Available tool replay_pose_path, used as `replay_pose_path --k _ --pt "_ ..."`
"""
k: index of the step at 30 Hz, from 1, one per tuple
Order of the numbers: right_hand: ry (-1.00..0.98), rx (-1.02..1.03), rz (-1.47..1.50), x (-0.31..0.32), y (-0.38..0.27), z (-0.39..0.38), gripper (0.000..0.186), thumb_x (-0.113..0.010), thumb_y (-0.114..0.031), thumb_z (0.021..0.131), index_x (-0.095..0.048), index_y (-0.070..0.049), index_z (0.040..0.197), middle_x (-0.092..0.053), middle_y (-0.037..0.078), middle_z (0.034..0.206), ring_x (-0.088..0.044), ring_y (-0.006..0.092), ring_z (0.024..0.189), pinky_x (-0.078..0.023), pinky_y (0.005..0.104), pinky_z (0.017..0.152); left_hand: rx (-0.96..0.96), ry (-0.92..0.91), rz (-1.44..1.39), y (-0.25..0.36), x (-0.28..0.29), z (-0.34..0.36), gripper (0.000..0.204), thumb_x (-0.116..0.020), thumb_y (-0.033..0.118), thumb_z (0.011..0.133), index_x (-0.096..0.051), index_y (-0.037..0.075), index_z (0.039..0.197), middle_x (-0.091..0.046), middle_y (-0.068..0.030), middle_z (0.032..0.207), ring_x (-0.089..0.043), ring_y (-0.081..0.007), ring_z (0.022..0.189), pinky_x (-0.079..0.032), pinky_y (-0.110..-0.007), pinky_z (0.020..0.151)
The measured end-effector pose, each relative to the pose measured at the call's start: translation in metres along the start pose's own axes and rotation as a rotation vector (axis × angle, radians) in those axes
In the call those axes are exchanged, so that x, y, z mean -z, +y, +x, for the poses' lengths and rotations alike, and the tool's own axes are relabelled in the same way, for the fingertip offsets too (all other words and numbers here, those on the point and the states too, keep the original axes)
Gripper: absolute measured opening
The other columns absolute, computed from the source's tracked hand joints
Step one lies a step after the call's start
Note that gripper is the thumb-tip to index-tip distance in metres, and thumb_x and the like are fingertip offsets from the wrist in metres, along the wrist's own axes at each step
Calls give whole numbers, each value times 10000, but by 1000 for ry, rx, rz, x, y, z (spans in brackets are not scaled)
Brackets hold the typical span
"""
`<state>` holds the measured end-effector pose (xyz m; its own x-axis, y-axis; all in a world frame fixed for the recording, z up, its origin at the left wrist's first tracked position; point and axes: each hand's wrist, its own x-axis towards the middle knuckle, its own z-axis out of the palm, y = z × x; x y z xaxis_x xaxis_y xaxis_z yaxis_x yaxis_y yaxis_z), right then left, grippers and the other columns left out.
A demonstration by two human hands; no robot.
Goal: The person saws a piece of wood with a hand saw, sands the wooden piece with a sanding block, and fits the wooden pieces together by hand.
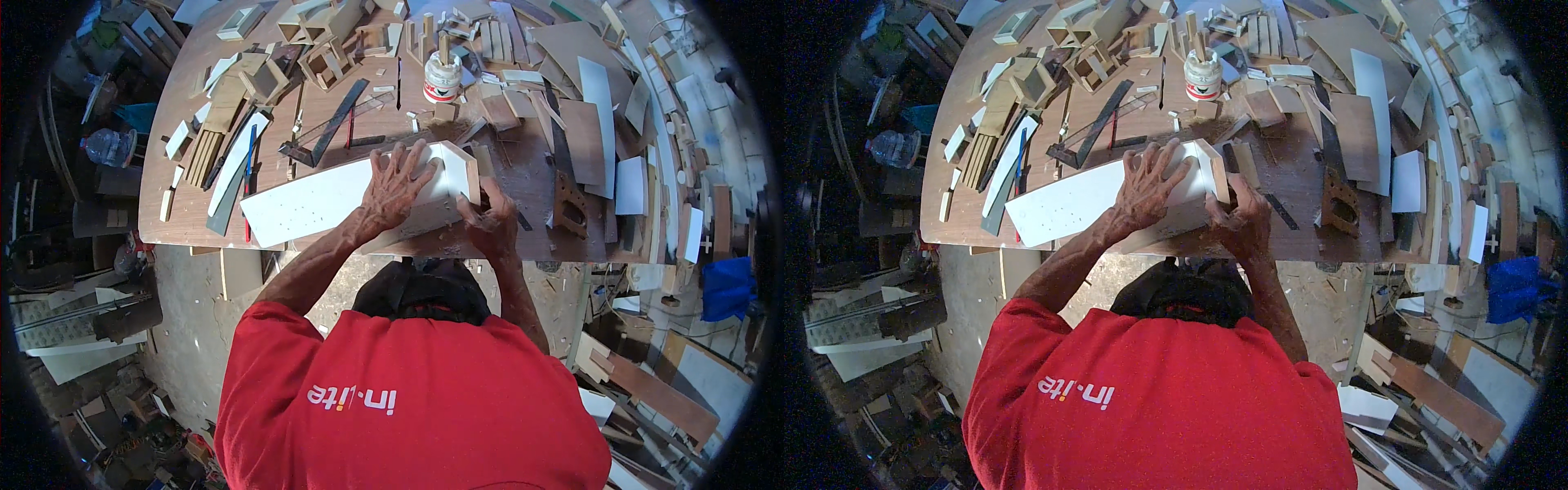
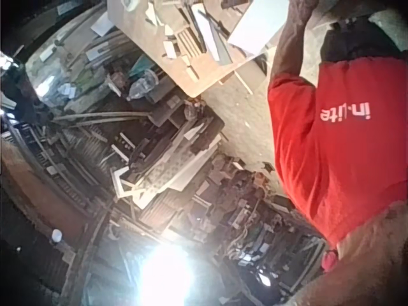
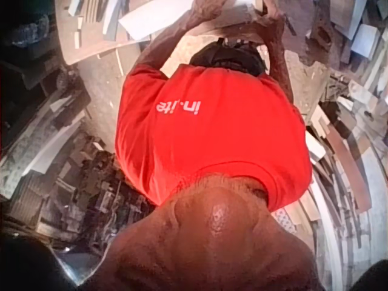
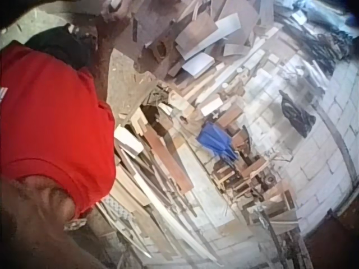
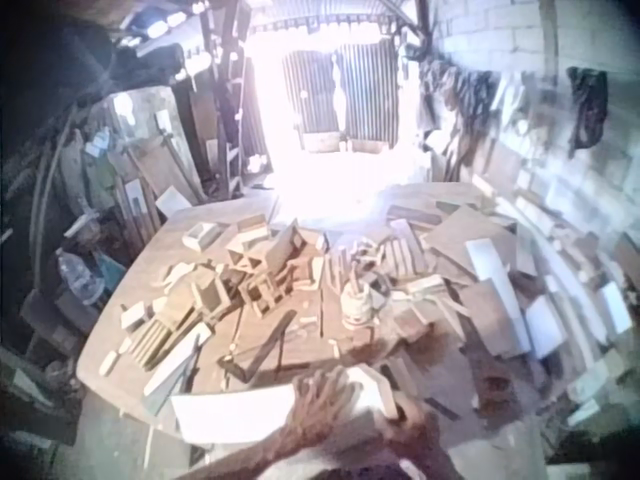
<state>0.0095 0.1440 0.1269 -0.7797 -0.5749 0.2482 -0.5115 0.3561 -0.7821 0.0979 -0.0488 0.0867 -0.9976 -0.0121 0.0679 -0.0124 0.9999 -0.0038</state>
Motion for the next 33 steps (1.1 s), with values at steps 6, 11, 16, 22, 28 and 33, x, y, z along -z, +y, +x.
replay_pose_path --k 6,11,16,22,28,33 --pt "-58 -18 -103 8 0 18 260 -679 -233 764 -612 -26 905 -659 204 793 -654 406 753 -511 444 661 -16 -135 -121 -1 6 9 1062 -875 258 546 -336 250 1461 -201 -138 1547 -272 -403 1359 -261 -644 1002" --pt "-152 -28 -136 15 8 49 350 -689 -283 732 -651 -19 959 -668 237 850 -652 424 799 -513 462 707 -16 -236 -260 -4 7 26 1076 -881 307 534 -337 248 1461 -218 -137 1539 -287 -411 1353 -288 -654 1012" --pt "-282 -146 -186 14 -5 69 362 -675 -312 725 -670 -35 958 -673 242 877 -650 416 836 -505 468 799 8 -293 -334 -11 -15 31 1073 -883 355 511 -365 207 1440 -259 -159 1522 -268 -402 1377 -272 -640 1037" --pt "-298 -63 -232 7 8 72 390 -710 -336 757 -657 -9 963 -682 236 903 -672 386 869 -517 456 791 -17 -245 -385 -17 -34 28 1103 -890 321 471 -355 245 1432 -236 -157 1531 -256 -446 1368 -269 -674 1028" --pt "-307 -90 -189 5 6 71 383 -677 -289 727 -647 15 959 -670 254 899 -658 407 858 -506 452 795 1 -285 -388 -18 -33 27 1118 -888 327 453 -356 229 1431 -244 -157 1528 -247 -431 1374 -270 -661 1037" --pt "-276 -52 -226 -11 22 72 418 -691 -312 732 -642 5 999 -671 257 888 -657 410 847 -505 456 797 -14 -268 -397 -15 -32 28 1111 -883 340 456 -360 210 1428 -255 -154 1521 -258 -416 1368 -274 -637 1051"
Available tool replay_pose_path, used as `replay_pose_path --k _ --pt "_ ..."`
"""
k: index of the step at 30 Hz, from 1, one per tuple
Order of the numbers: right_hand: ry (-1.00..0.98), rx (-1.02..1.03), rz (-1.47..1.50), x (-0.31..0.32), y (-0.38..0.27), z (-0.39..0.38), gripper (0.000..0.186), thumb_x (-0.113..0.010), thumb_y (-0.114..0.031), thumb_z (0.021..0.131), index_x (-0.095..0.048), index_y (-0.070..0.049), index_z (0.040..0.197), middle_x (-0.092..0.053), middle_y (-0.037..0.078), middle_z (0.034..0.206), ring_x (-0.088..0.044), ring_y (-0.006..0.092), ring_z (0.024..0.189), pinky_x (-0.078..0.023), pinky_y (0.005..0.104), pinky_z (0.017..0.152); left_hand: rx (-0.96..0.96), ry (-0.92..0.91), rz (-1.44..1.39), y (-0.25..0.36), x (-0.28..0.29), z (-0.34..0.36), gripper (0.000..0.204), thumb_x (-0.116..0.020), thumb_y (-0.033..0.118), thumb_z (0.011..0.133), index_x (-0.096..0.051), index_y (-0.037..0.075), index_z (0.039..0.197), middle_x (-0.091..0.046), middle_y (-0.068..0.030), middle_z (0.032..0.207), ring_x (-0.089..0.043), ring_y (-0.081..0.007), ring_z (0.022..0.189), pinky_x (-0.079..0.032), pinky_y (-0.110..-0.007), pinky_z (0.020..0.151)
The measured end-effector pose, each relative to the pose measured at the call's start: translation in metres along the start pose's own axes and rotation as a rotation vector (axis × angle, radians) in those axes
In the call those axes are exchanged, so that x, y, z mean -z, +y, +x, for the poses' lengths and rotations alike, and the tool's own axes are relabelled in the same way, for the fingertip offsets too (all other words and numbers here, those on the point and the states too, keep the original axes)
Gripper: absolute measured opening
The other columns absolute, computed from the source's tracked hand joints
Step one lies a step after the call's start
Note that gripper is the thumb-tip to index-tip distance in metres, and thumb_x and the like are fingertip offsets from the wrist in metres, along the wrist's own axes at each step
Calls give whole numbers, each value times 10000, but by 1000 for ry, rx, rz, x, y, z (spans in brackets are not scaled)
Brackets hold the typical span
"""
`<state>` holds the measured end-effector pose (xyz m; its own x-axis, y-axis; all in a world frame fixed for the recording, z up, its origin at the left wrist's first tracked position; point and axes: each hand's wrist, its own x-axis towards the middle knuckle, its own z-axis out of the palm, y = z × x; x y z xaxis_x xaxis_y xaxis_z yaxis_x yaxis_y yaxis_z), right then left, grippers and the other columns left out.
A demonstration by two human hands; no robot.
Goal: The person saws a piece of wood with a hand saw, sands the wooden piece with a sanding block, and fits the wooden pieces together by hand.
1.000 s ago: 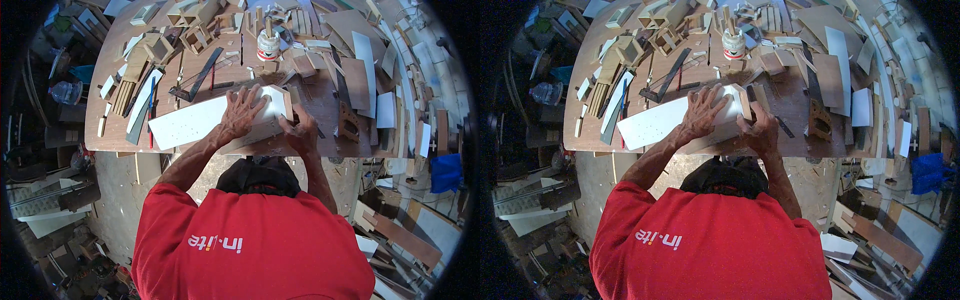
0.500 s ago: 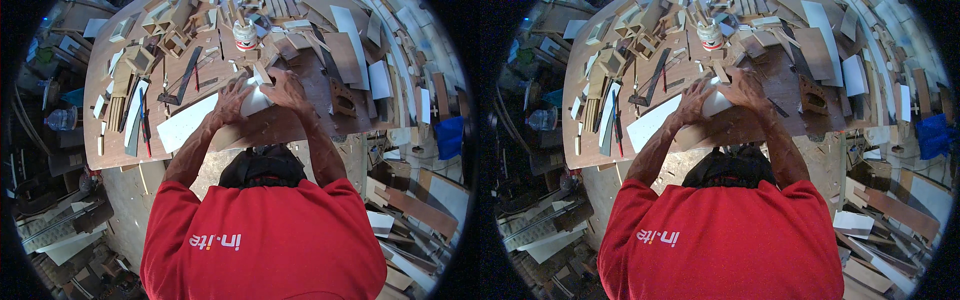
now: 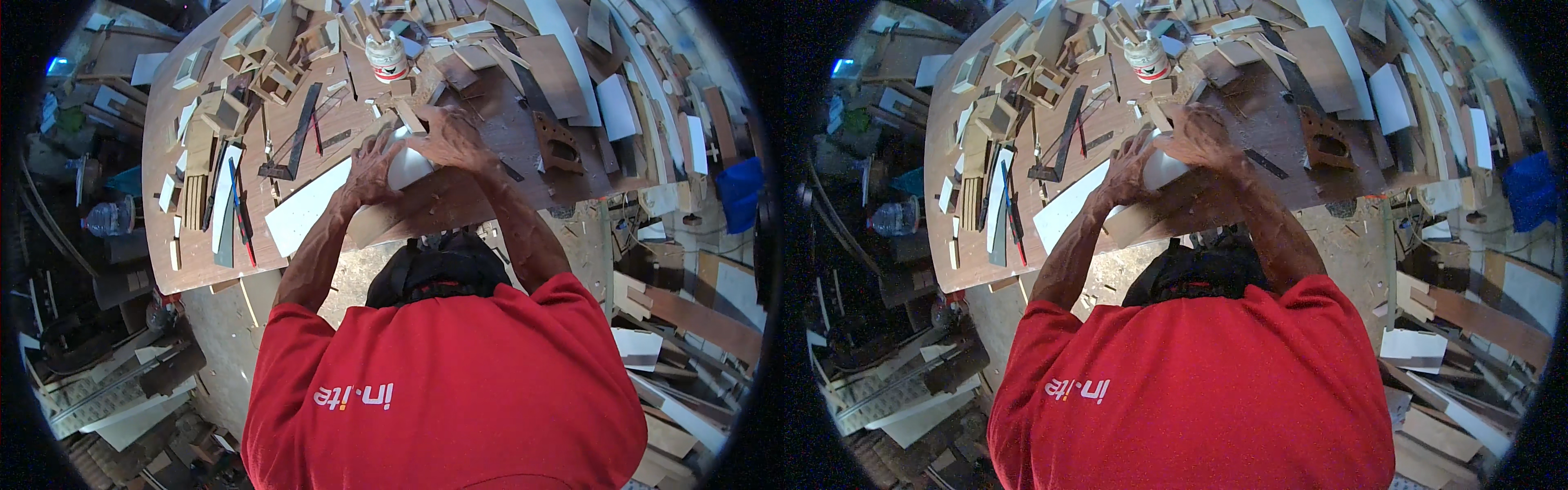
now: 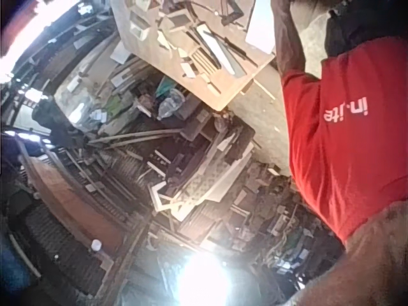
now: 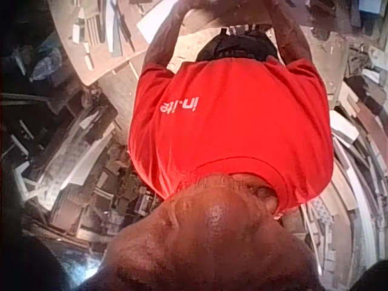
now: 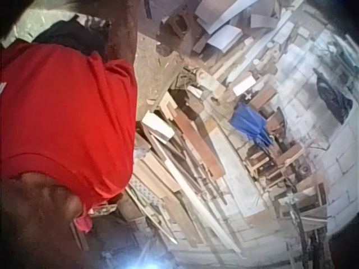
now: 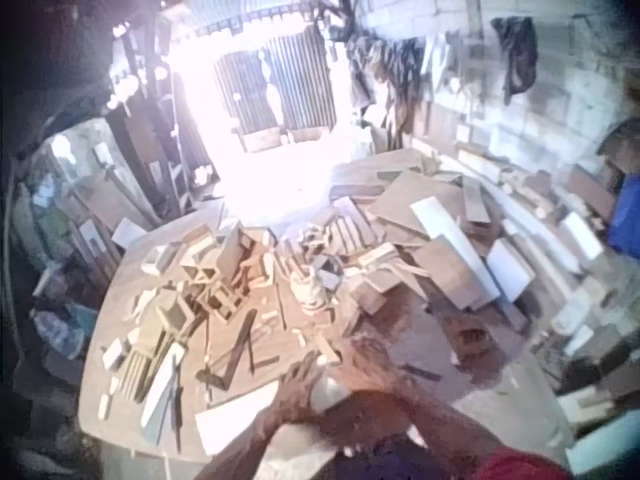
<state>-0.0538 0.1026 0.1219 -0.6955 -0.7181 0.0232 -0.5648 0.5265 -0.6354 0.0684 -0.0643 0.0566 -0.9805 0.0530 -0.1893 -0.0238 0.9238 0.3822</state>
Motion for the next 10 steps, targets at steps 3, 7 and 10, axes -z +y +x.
replay_pose_path --k 3,7,10 --pt "16 45 -17 -6 6 6 430 -690 -319 737 -641 -8 1031 -674 251 883 -658 412 842 -505 465 800 3 10 -3 0 0 1 1106 -877 345 462 -360 193 1428 -254 -150 1520 -268 -410 1362 -276 -631 1052" --pt "-40 50 -34 -2 -3 3 454 -684 -324 743 -641 -23 1081 -681 240 882 -661 409 847 -505 473 807 43 0 24 0 -1 -1 1102 -863 348 483 -346 171 1440 -221 -142 1539 -262 -405 1369 -267 -631 1059" --pt "-4 26 -43 0 -4 -2 452 -683 -323 739 -640 -50 1096 -680 239 871 -668 392 837 -510 455 807 66 -32 4 3 0 -2 1098 -853 353 512 -326 182 1460 -159 -136 1573 -231 -401 1393 -231 -625 1088"
